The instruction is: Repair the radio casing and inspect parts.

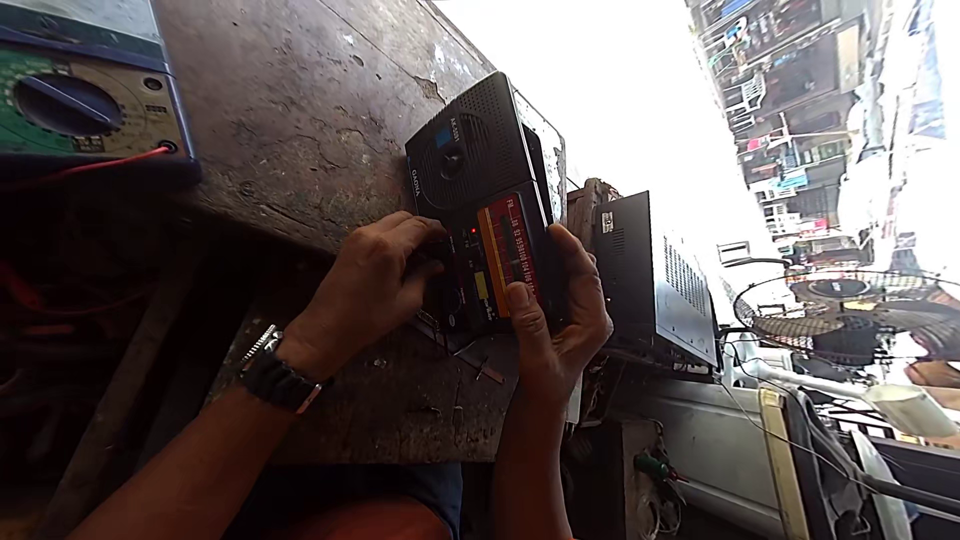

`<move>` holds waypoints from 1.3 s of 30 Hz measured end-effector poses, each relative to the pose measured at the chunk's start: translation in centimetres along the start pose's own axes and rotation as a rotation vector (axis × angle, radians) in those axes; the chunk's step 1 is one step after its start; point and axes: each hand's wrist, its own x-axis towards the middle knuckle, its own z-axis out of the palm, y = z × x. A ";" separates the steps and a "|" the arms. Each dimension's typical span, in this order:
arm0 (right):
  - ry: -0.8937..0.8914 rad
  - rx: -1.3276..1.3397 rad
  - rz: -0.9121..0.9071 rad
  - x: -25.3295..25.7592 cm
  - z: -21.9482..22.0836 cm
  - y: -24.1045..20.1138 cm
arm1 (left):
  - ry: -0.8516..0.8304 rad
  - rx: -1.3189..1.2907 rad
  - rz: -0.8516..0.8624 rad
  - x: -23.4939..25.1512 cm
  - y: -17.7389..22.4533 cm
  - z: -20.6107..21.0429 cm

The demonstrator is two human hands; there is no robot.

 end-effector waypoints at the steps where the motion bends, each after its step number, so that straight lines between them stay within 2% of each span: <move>1: 0.002 -0.002 0.000 0.0 0.0 0.1 | 0.015 0.019 -0.001 0.0 0.0 0.2; 10: 0.026 0.015 0.005 -0.2 0.3 0.0 | 0.069 0.168 0.022 0.2 -0.7 1.1; 19: 0.005 0.001 0.012 -0.2 0.1 -0.1 | -0.005 0.082 0.029 0.0 -0.6 0.4; 28: 0.017 0.001 0.012 -0.3 0.3 -0.1 | 0.056 0.146 -0.008 0.2 -0.9 1.5; 33: 0.007 -0.004 -0.010 -0.2 0.1 0.1 | 0.004 0.097 0.030 0.0 -0.8 0.6; 39: 0.018 -0.006 -0.017 -0.3 0.3 0.1 | 0.059 0.155 0.006 0.3 -0.8 1.6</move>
